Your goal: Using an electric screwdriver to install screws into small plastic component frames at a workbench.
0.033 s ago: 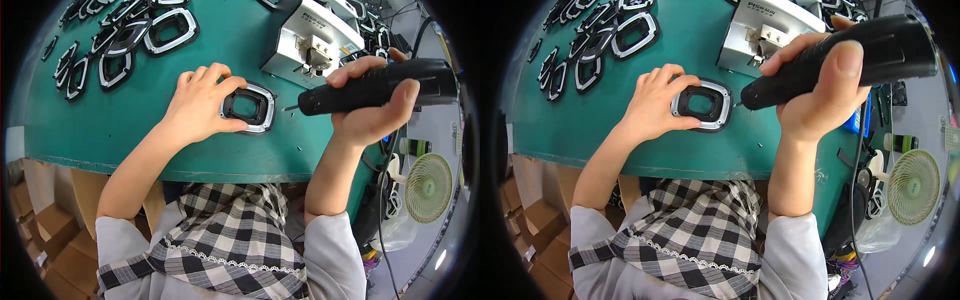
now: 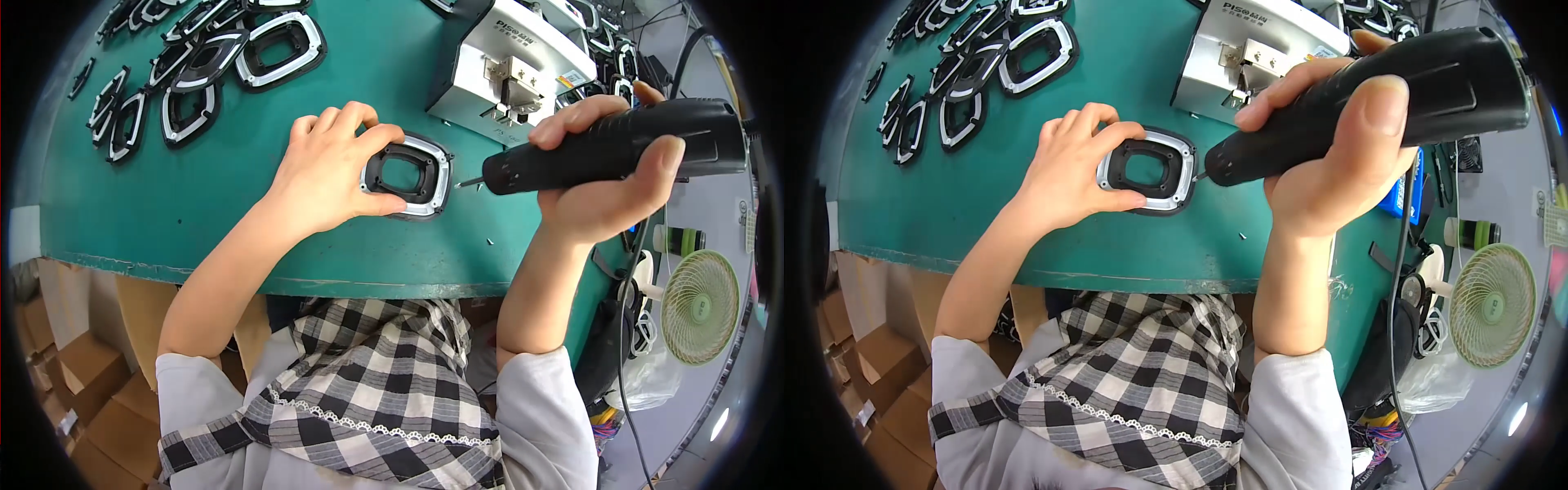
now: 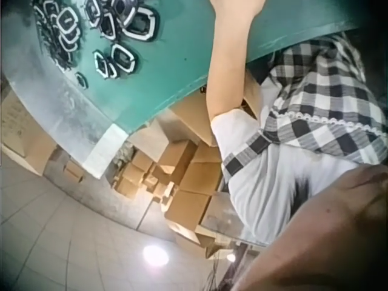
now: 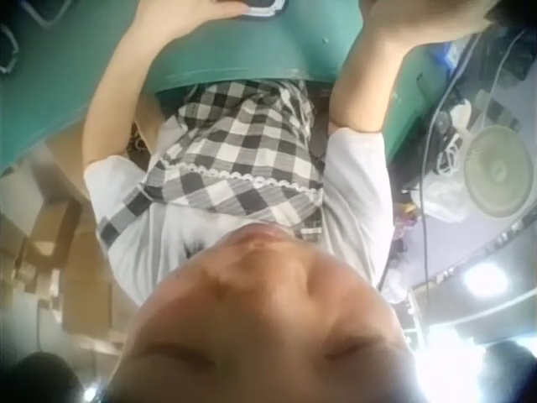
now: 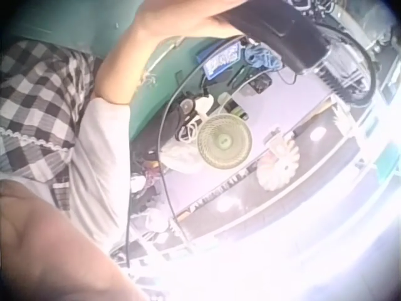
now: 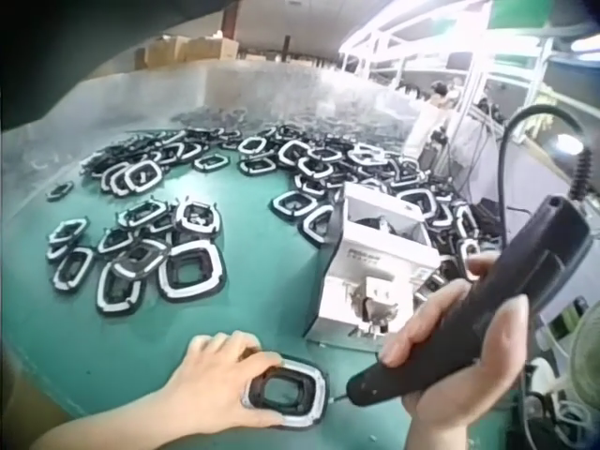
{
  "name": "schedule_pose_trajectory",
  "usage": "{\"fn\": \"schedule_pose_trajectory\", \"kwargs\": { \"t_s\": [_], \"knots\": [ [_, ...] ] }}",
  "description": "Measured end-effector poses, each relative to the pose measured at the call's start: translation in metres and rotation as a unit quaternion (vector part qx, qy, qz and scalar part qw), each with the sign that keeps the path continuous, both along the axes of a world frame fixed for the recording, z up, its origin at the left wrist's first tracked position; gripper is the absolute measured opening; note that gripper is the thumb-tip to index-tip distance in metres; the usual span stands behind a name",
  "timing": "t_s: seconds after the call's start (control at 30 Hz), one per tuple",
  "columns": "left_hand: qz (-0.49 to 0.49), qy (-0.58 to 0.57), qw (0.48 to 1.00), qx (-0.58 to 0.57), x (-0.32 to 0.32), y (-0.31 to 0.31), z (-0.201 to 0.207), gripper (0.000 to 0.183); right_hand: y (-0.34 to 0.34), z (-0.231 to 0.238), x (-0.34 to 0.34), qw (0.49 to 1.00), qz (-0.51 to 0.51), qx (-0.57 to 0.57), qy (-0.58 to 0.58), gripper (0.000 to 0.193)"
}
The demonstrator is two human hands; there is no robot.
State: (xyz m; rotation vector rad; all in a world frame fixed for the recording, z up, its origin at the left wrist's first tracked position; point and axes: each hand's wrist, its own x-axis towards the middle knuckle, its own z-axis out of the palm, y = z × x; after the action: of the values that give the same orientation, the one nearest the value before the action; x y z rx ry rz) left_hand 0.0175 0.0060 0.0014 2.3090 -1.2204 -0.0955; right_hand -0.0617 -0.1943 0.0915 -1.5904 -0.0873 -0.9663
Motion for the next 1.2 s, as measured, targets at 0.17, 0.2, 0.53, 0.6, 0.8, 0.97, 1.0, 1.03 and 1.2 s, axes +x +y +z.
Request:
{"fn": "schedule_pose_trajectory", "kwargs": {
  "t_s": [0.17,0.2,0.53,0.6,0.8,0.97,1.0,1.03,1.2],
  "knots": [
    [0.019,-0.024,0.999,0.010,-0.006,-0.004,0.002,0.064,0.014,-0.011,-0.008,0.999,0.020,-0.015,0.037,0.068],
    [0.027,-0.031,0.999,0.019,-0.007,-0.004,0.003,0.064,0.016,-0.012,-0.009,0.999,0.020,-0.015,0.038,0.068],
    [0.029,-0.039,0.999,0.001,-0.007,-0.004,-0.001,0.065,0.033,-0.028,-0.005,0.998,0.046,0.013,-0.032,0.070],
    [0.025,-0.035,0.999,-0.006,-0.007,-0.003,-0.002,0.066,0.037,-0.032,-0.007,0.998,0.041,0.008,-0.048,0.071],
    [0.032,-0.019,0.999,0.005,-0.008,-0.002,-0.002,0.067,0.038,-0.026,-0.016,0.993,0.056,-0.081,0.062,0.078],
    [0.027,-0.011,1.000,0.007,-0.008,-0.002,-0.004,0.067,0.022,-0.025,-0.006,0.996,0.048,-0.069,0.039,0.074],
    [0.027,-0.010,1.000,0.005,-0.008,-0.001,-0.004,0.067,0.017,-0.019,-0.001,0.998,0.012,-0.049,0.038,0.073],
    [0.027,-0.012,1.000,0.003,-0.008,0.001,-0.003,0.067,0.009,-0.011,0.007,0.998,-0.028,-0.034,-0.034,0.062],
    [0.028,0.017,0.999,0.021,-0.009,-0.003,0.002,0.068,-0.032,0.036,0.025,0.974,-0.132,-0.108,-0.150,0.060]
  ]
}}
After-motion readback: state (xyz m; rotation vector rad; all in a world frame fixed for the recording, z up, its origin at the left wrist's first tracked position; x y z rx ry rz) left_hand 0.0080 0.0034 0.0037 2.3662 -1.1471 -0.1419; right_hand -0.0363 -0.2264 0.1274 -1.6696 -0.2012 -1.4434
